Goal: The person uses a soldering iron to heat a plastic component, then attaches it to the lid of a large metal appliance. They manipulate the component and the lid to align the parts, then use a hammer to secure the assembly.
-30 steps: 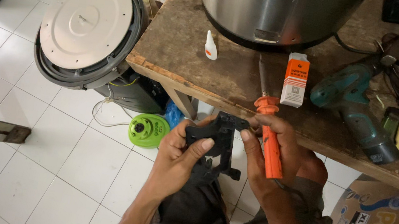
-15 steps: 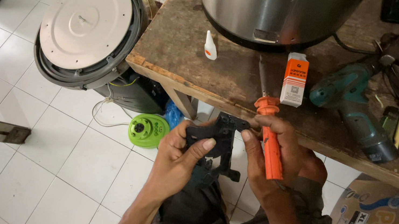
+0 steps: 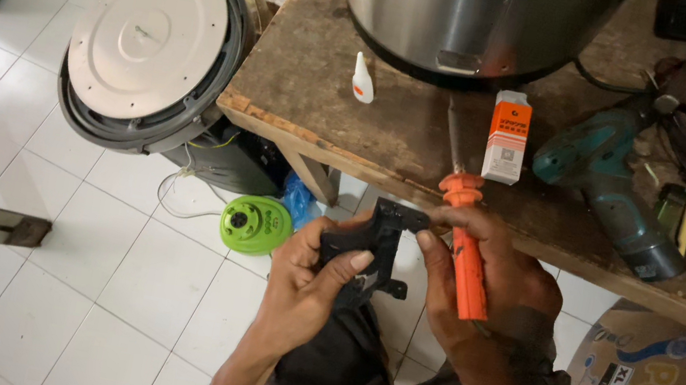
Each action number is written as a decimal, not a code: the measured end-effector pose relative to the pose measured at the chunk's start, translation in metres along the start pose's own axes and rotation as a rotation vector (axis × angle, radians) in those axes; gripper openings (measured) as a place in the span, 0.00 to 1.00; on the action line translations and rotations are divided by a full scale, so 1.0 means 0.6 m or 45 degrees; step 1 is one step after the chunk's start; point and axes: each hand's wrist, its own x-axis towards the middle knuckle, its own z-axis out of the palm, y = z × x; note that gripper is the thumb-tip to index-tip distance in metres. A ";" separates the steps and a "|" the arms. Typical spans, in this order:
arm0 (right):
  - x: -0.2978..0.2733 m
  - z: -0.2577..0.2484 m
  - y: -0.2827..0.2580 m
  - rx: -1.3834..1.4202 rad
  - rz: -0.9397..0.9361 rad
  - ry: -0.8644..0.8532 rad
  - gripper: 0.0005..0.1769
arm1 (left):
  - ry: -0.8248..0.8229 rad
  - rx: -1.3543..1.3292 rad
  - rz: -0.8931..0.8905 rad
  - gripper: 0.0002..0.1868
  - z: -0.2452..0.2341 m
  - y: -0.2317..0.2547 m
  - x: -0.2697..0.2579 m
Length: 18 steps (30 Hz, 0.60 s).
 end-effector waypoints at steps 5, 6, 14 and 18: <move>0.006 -0.017 -0.021 -0.057 0.119 -0.113 0.19 | -0.001 -0.039 -0.028 0.17 -0.004 -0.013 -0.004; 0.005 -0.014 -0.016 -0.064 0.132 -0.106 0.19 | -0.015 -0.042 -0.033 0.17 -0.009 -0.017 -0.005; 0.000 -0.024 0.041 0.828 -0.095 0.226 0.23 | 0.308 0.157 -0.296 0.28 -0.018 -0.020 -0.002; -0.033 -0.097 0.127 1.121 0.067 0.367 0.18 | -0.107 0.702 -0.285 0.30 -0.158 -0.111 0.073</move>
